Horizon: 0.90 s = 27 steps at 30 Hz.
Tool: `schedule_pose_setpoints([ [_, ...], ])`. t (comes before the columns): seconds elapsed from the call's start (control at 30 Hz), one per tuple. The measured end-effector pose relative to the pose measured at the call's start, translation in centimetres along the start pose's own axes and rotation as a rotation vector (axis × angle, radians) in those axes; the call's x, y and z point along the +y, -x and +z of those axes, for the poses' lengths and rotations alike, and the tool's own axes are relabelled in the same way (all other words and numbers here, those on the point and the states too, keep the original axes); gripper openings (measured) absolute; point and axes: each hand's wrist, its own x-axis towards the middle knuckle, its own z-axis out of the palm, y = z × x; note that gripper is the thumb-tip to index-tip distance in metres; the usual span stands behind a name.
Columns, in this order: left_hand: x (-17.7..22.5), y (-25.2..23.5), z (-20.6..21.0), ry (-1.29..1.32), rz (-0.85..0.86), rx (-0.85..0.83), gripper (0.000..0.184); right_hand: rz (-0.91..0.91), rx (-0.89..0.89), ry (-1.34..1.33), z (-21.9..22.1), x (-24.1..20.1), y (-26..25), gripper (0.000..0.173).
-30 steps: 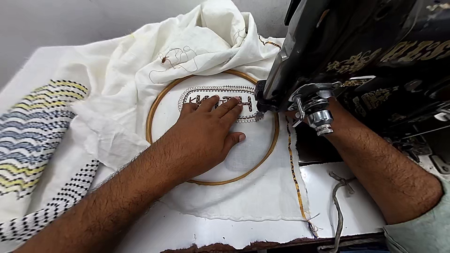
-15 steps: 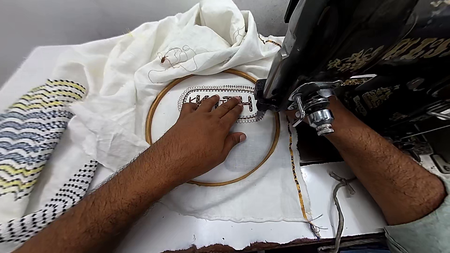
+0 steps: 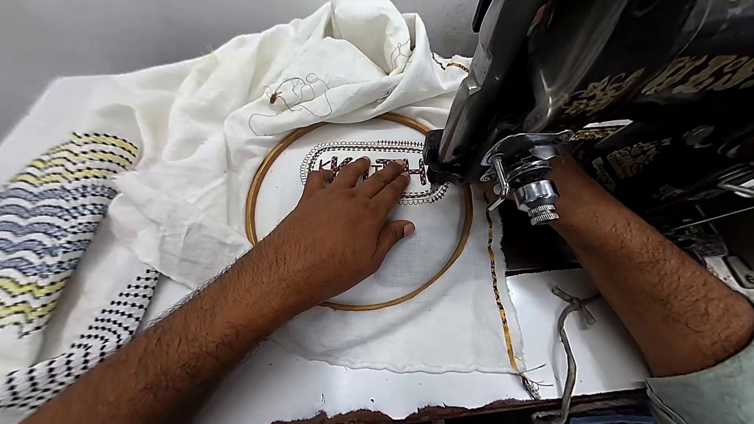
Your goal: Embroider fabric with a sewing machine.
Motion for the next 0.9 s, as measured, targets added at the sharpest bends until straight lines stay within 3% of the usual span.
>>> schedule_pose_setpoints([
  [0.43,-0.2,-0.1,0.2,-0.006,-0.019,-0.004,0.065,-0.048,0.034,-0.010,0.6,0.5,-0.3,0.023],
  [0.9,0.0,-0.1,0.0,0.004,0.000,0.000,0.063,0.021,-0.026,-0.030,-0.4,-0.5,0.4,0.020],
])
